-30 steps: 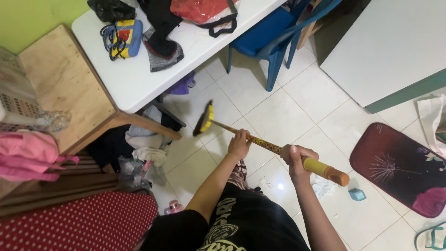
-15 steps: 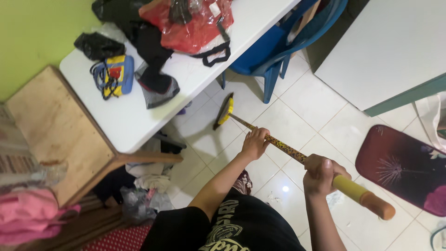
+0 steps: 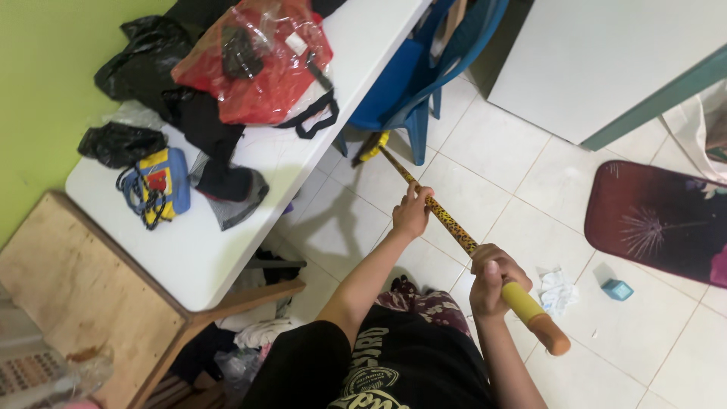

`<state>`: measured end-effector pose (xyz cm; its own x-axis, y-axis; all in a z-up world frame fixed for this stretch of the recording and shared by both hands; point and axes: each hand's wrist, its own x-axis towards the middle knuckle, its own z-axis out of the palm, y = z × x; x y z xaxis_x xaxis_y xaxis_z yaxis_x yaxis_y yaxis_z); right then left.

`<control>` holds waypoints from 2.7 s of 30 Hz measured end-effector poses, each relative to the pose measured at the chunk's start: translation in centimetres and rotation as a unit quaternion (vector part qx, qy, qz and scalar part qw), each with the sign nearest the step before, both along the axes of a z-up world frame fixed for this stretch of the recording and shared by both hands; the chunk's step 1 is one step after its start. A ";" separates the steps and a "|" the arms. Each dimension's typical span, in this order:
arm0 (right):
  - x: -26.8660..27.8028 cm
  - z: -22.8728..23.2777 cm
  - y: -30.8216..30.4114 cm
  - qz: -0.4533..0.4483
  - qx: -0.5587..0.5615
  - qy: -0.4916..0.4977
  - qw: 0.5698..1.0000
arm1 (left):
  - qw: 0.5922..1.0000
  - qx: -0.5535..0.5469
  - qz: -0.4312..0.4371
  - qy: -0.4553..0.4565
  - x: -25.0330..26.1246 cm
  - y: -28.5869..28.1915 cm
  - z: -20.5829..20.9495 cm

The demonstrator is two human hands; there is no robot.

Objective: The person sweeps a tiled floor using a long-handled broom with a yellow head. They move the broom back and forth across the room, gathering debris from various areas including near a blue plastic chair, a white cabinet, and a red patterned mat. The camera angle remains fixed to the person's head, showing the sweeping motion from a first-person perspective.

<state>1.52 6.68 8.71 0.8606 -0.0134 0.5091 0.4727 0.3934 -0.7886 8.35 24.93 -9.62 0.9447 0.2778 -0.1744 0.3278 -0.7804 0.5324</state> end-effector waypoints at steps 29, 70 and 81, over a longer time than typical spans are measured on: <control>12.6 -0.1 -4.8 -0.019 -0.033 -0.006 0.999 | 0.958 0.010 -0.248 -0.143 9.1 -4.2 1.2; 3.4 -0.8 -4.6 0.090 -0.034 0.124 0.988 | 0.978 -0.083 -0.181 -0.069 -2.8 -1.3 0.9; 2.9 4.8 -7.0 -0.020 0.009 0.023 0.999 | 0.956 -0.183 -0.204 -0.109 -3.8 -7.6 7.1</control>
<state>4.46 -0.35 13.53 0.8818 -0.0576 0.4682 0.4518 0.3882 -0.8032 4.59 17.35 -2.52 0.9862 -0.1638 0.0233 -0.1137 -0.5687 0.8147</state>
